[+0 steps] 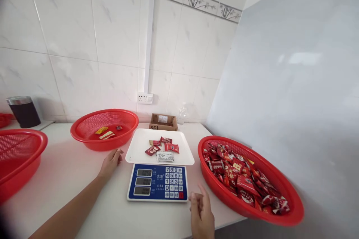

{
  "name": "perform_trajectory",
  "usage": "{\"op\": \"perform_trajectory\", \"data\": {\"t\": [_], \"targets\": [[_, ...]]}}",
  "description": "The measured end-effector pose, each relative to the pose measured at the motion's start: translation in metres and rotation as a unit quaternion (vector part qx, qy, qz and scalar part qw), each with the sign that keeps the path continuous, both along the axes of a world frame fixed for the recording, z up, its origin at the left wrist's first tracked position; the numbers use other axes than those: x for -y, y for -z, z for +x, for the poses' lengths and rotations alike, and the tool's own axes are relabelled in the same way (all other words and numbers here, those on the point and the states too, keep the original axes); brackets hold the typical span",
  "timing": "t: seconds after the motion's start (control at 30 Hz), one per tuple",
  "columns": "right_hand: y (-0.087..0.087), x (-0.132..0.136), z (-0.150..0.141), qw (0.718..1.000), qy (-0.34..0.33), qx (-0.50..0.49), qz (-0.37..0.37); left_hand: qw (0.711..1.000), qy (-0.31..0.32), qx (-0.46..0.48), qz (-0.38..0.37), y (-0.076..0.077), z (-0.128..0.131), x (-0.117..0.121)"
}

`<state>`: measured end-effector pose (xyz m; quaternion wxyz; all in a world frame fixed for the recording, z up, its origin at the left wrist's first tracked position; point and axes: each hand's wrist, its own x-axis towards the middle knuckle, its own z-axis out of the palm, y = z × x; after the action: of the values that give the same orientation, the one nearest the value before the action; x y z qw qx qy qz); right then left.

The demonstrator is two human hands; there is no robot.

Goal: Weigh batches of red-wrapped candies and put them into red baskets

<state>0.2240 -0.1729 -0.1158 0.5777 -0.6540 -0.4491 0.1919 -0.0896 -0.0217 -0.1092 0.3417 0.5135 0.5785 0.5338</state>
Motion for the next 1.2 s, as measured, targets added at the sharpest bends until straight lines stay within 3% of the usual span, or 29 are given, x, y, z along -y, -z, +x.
{"op": "perform_trajectory", "data": {"t": [0.07, 0.17, 0.27, 0.33, 0.4, 0.53, 0.7, 0.9, 1.1, 1.2], "targets": [[-0.032, -0.007, -0.009, 0.996, -0.03, -0.079, 0.042, 1.0, 0.005, 0.005, 0.003, 0.001, 0.0, -0.001], [-0.077, -0.014, -0.027, 0.964, -0.198, -0.173, 0.042, 1.0, 0.011, 0.005, 0.001, 0.002, 0.0, -0.003], [-0.099, -0.014, -0.043, 0.931, -0.351, -0.07, 0.076, 1.0, 0.021, -0.001, -0.009, 0.001, 0.001, -0.002], [-0.103, -0.018, -0.047, 0.914, -0.397, 0.044, 0.071, 0.999, 0.028, -0.004, -0.018, 0.0, 0.001, -0.002], [-0.104, -0.03, -0.043, 0.92, -0.362, 0.15, 0.024, 0.999, 0.034, -0.004, -0.031, -0.001, 0.001, -0.002], [-0.107, -0.077, -0.022, 0.93, -0.207, 0.297, -0.058, 0.998, 0.044, -0.007, -0.044, 0.0, 0.001, -0.005], [-0.116, -0.128, -0.008, 0.884, -0.2, 0.402, -0.133, 0.997, 0.051, -0.01, -0.056, 0.002, -0.001, -0.009], [-0.118, -0.156, -0.016, 0.845, -0.245, 0.418, -0.228, 0.995, 0.056, -0.014, -0.086, 0.001, -0.003, -0.01], [-0.112, -0.163, -0.014, 0.86, -0.223, 0.387, -0.248, 0.995, 0.05, -0.013, -0.087, 0.005, -0.003, -0.01], [-0.118, -0.154, -0.009, 0.882, -0.2, 0.356, -0.234, 0.995, 0.046, -0.014, -0.086, 0.005, -0.003, -0.011]]}}
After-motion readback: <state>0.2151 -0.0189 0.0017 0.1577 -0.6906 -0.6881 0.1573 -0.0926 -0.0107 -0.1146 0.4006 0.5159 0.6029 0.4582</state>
